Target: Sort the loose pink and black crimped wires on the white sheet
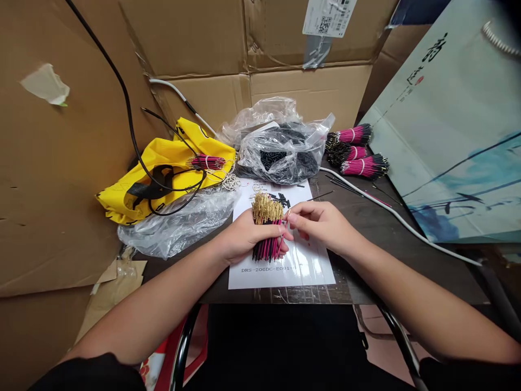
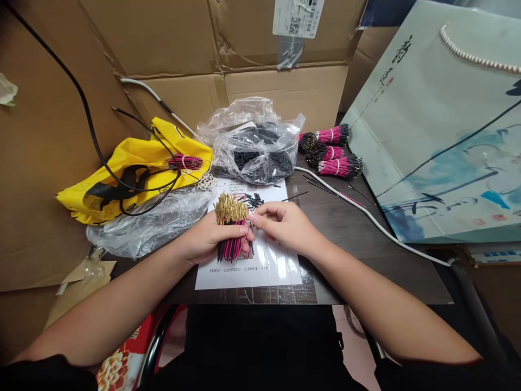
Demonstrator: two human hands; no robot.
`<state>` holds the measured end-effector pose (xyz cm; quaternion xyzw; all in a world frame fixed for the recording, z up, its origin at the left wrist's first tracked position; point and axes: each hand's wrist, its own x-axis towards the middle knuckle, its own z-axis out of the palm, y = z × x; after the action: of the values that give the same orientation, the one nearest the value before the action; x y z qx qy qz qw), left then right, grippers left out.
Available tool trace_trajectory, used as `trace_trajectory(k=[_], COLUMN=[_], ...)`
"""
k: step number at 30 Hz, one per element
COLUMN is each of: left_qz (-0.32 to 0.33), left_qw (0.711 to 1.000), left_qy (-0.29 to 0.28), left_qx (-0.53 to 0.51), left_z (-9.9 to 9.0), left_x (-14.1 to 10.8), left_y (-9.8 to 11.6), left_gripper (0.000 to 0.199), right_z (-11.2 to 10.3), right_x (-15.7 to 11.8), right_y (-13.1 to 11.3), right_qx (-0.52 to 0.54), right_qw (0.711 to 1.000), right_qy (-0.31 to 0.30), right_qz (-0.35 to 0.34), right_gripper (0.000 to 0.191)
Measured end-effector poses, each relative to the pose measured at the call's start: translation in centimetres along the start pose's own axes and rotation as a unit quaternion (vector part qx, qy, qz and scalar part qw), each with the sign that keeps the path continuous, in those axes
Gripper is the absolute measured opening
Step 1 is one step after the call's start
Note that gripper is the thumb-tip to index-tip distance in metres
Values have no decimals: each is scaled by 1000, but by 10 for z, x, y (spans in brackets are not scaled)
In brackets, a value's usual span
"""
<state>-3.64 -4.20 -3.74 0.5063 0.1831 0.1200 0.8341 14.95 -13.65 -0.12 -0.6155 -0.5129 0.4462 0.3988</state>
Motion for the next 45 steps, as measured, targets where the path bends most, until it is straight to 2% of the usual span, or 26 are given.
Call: trace_trajectory(k=[5,9,14,18,22,30,33,36,38,40,42,45], left_qz=[-10,-8,-6,-17,-30,-45,-43,-44,-24,-4,-2,-12], left_qw=[998,998,1000,999,999,998,998,996,994,991,990,991], left_qy=[-32,-22,4,-13,-27,12,35,71,98,122,129,124], left_qx=[45,50,30,29,-9,-45,-32,-26,-40,-51,-53,-51], left_z=[1,5,10,9,10,10,8,6,4,2,0,-1], left_x=[-4,-5,-4,-4,-4,-2,-3,-2,-1,0,1,1], left_y=[0,2,1,0,3,2,2,3,5,5,5,3], left_gripper=[28,31,30,30,32,29,29,29,27,28,28,23], right_z=[5,6,5,4,0,-3,-13,-41,-63,-81,-89,-87], right_x=[0,-3,-3,-2,-2,0,-1,-3,-4,-3,-1,3], right_y=[1,-1,0,0,3,9,6,0,-2,-1,1,4], right_qx=[48,61,54,86,129,128,125,76,-12,-83,-152,-213], right_qw=[998,998,998,994,989,990,990,995,998,994,982,967], right_qy=[-29,-15,-5,-27,-45,-19,-4,31,29,3,-24,-45], right_qz=[12,13,41,64,57,62,63,54,51,77,106,132], right_gripper=[33,27,27,26,25,26,27,26,25,26,27,28])
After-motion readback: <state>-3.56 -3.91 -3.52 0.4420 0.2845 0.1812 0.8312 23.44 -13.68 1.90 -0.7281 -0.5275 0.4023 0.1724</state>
